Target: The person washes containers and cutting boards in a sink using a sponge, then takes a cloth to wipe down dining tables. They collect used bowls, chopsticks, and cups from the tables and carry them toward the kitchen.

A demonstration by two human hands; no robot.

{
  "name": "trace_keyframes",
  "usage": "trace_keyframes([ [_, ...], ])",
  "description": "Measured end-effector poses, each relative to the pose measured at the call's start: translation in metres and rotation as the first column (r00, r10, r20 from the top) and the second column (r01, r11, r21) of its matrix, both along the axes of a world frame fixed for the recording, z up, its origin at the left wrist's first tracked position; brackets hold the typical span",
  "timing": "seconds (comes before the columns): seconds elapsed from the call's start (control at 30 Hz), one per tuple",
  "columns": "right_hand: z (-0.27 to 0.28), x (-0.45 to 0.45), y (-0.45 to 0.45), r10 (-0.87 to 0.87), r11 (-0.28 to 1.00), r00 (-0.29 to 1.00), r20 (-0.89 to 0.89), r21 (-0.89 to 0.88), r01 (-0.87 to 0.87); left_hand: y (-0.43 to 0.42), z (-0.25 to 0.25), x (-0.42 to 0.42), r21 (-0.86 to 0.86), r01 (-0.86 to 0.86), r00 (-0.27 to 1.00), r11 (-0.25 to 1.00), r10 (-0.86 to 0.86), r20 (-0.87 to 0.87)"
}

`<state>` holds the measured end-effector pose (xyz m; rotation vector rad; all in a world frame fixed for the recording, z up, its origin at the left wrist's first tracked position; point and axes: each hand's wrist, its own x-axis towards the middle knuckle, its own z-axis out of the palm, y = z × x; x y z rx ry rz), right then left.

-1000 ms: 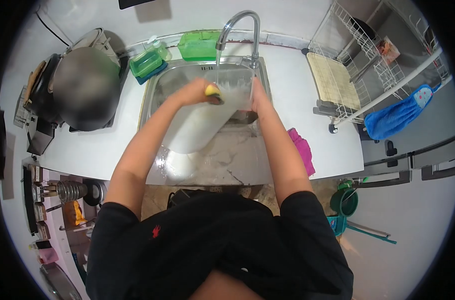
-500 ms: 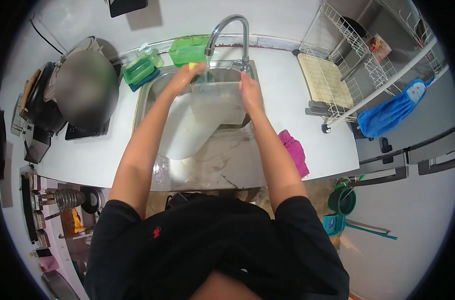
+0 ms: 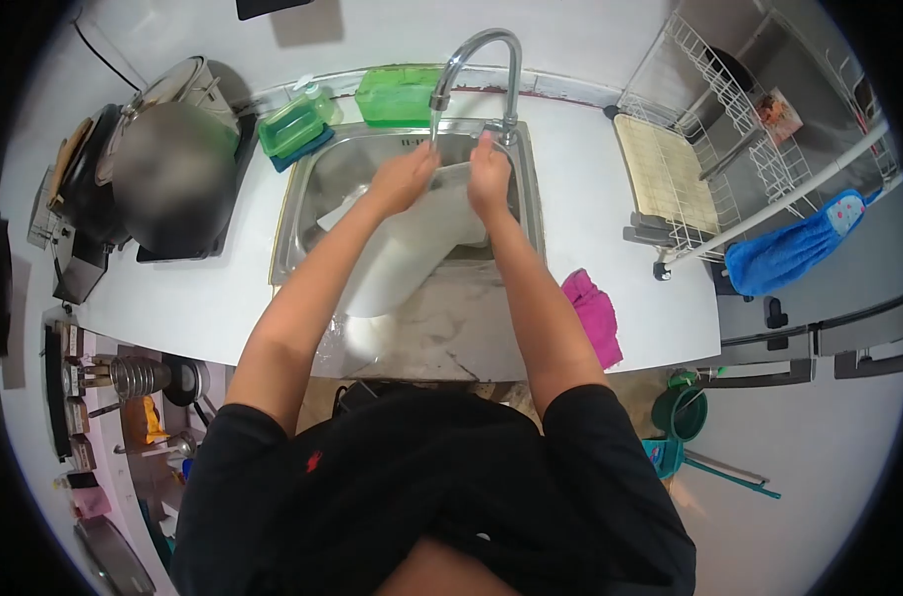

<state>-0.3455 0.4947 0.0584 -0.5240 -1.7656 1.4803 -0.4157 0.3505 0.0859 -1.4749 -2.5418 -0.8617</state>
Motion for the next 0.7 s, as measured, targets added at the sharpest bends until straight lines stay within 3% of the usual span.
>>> trace_keyframes([
  [0.07,-0.015,-0.016,-0.011,-0.067,0.997,0.997,-0.047,0.036,0.069,0.018,0.013,0.012,0.093,0.033,0.997,0.995,-0.039,0.067],
  [0.1,-0.015,-0.017,-0.012,-0.053,0.996,0.998,-0.039,-0.067,0.051,0.023,0.017,0.012,0.144,0.046,0.994,0.988,-0.06,0.096],
  [0.2,0.008,0.0,-0.003,0.037,0.999,0.999,-0.028,-0.006,-0.037,0.02,-0.01,-0.019,0.232,0.181,0.981,0.956,-0.159,-0.112],
  [0.3,0.01,0.017,0.011,-0.06,0.998,0.998,0.009,-0.033,0.06,-0.012,-0.001,-0.029,0.124,-0.093,0.981,0.988,0.069,0.182],
  [0.33,0.007,0.019,0.013,-0.086,0.995,0.996,0.028,-0.057,0.088,-0.01,0.007,-0.028,0.088,-0.12,0.985,0.989,0.107,0.138],
  [0.37,-0.002,0.018,0.018,-0.023,0.975,0.999,0.039,-0.219,0.031,-0.007,0.015,-0.025,0.05,-0.151,0.985,0.987,0.146,0.094],
  [0.43,-0.008,0.018,0.017,0.099,0.849,0.995,0.033,-0.523,-0.067,-0.008,0.027,-0.023,0.051,-0.169,0.985,0.984,0.171,-0.026],
  [0.47,-0.01,0.024,0.023,0.285,0.699,0.952,0.111,-0.704,-0.127,-0.008,0.032,-0.023,0.089,-0.148,0.983,0.985,0.156,-0.099],
  [0.5,0.024,0.042,0.013,0.47,0.506,0.872,0.139,-0.852,-0.137,-0.007,0.034,-0.021,0.126,-0.119,0.975,0.985,0.14,-0.172],
  [0.57,0.033,0.053,0.007,0.614,0.239,0.789,0.005,-0.954,-0.18,-0.011,0.035,-0.015,0.128,-0.011,0.96,0.992,0.047,-0.277],
  [0.6,0.015,0.051,0.008,0.585,0.195,0.804,-0.103,-0.945,-0.263,-0.014,0.034,-0.013,0.125,0.042,0.944,0.991,0.002,-0.329],
  [0.63,0.004,0.049,0.005,0.552,0.153,0.807,-0.211,-0.925,-0.347,-0.017,0.031,-0.013,0.07,0.024,0.98,0.997,-0.01,-0.198],
  [0.7,-0.016,0.049,-0.007,0.393,0.503,0.909,-0.138,-0.796,-0.338,-0.026,0.019,-0.017,-0.057,0.007,0.998,0.998,-0.003,0.067],
])
